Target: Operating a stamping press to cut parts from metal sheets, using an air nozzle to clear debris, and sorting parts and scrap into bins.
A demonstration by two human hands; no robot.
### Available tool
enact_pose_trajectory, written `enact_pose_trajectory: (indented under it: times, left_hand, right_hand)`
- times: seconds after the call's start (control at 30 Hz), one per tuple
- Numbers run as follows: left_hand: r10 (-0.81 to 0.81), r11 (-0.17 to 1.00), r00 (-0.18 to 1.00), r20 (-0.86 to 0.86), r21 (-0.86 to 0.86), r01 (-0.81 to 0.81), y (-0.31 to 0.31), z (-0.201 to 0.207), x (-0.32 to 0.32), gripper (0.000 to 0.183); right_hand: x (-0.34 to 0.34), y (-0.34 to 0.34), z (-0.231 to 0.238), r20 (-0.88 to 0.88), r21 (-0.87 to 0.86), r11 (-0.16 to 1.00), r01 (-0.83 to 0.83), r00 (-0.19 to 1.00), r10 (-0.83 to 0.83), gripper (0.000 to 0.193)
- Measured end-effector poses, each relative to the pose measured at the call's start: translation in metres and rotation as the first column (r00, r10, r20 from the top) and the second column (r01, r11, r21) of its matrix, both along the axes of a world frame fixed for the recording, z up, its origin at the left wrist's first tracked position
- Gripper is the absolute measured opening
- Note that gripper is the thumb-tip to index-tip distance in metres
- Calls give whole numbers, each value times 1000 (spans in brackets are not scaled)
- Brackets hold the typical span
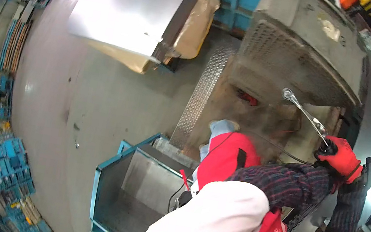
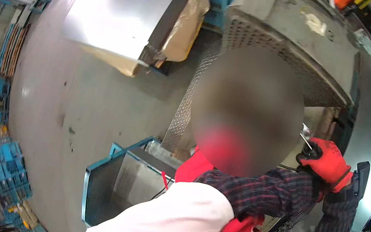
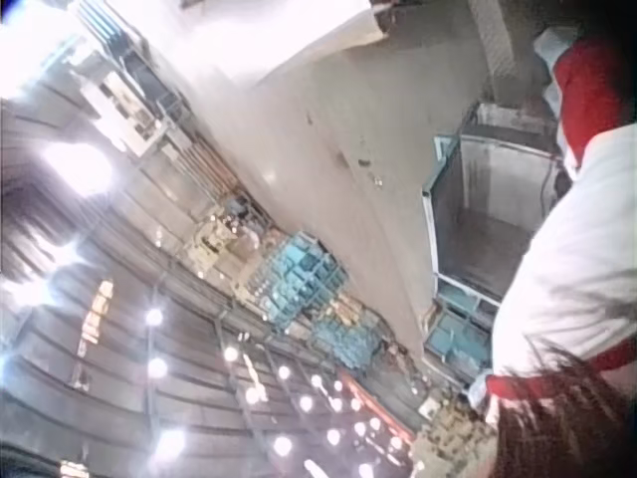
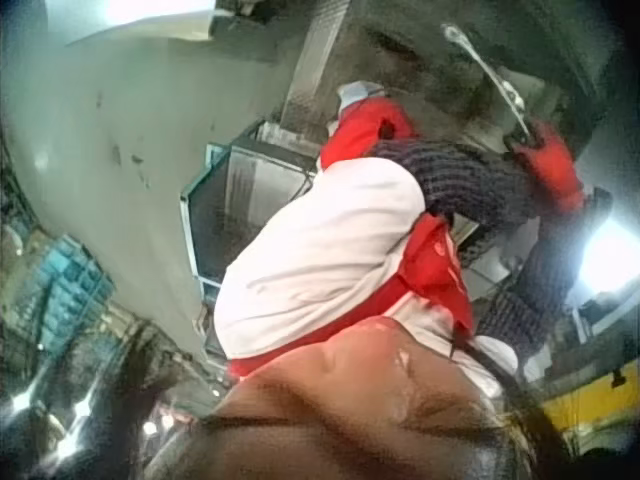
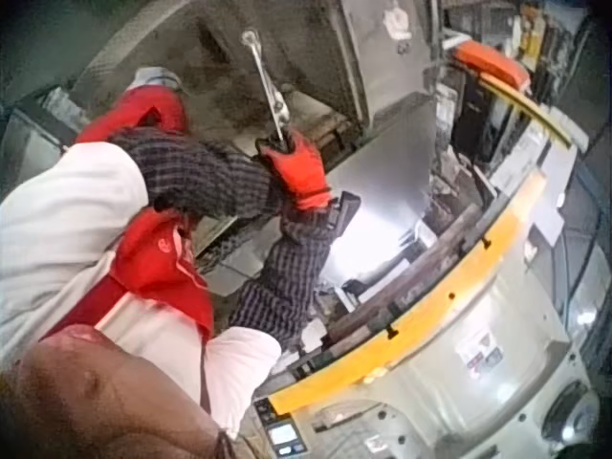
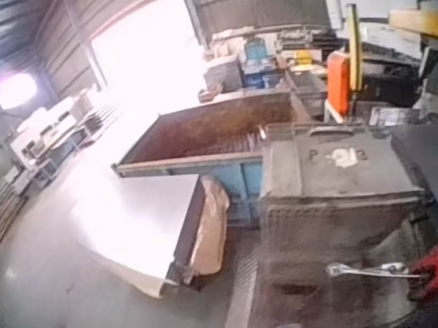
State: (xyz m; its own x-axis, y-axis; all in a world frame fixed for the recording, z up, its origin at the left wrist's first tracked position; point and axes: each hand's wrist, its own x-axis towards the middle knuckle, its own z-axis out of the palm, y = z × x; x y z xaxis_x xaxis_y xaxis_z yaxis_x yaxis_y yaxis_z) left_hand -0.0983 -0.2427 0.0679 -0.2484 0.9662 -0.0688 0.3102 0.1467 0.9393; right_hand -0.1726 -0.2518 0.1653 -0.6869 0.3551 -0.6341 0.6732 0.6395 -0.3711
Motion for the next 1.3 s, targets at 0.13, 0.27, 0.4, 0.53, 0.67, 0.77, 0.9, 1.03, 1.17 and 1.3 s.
enact_pose_trajectory:
  times: [0.13,0.27,0.4,0.53,0.67,0.77,0.9,1.03,1.17,1.3]
  left_hand:
    - [-59,998,997,55,36,57,-7,-22,13,38]
    - [-169,984,918,358,112,138,-12,-63,12,35]
    - [-354,930,360,863,286,229,-2,-77,-21,32]
    - [-153,806,-212,965,246,539,-7,-41,-48,32]
    - [-107,800,23,994,72,596,-3,-19,-48,35]
    - [-130,821,97,987,52,568,-1,-36,-44,33]
    - [-532,821,250,809,420,387,-7,-60,-28,32]
    - [-312,939,377,872,223,260,-17,-53,-10,38]
    - [-51,968,137,989,15,251,-14,-40,1,34]
    - [37,988,345,938,-85,126,-13,-37,3,37]
  right_hand:
    - [9,-15,13,-18,201,973,-115,993,121,59]
    - [35,-17,16,-237,214,953,212,958,-160,58]
    - [94,-26,37,-636,-90,759,645,549,-542,39]
    - [183,-83,39,-567,-622,394,676,-42,-823,30]
    - [227,-157,-22,-419,-778,36,627,-476,-773,32]
    - [228,-199,-73,-235,-932,-61,358,-724,-648,32]
    - [227,-225,-115,-284,-884,-199,423,-824,-490,26]
    - [264,-244,-144,43,-999,-15,-46,-718,-695,34]
    - [304,-239,-176,-73,-997,39,63,-737,-672,34]
    - [333,-236,-178,-126,-980,-6,201,-638,-759,32]
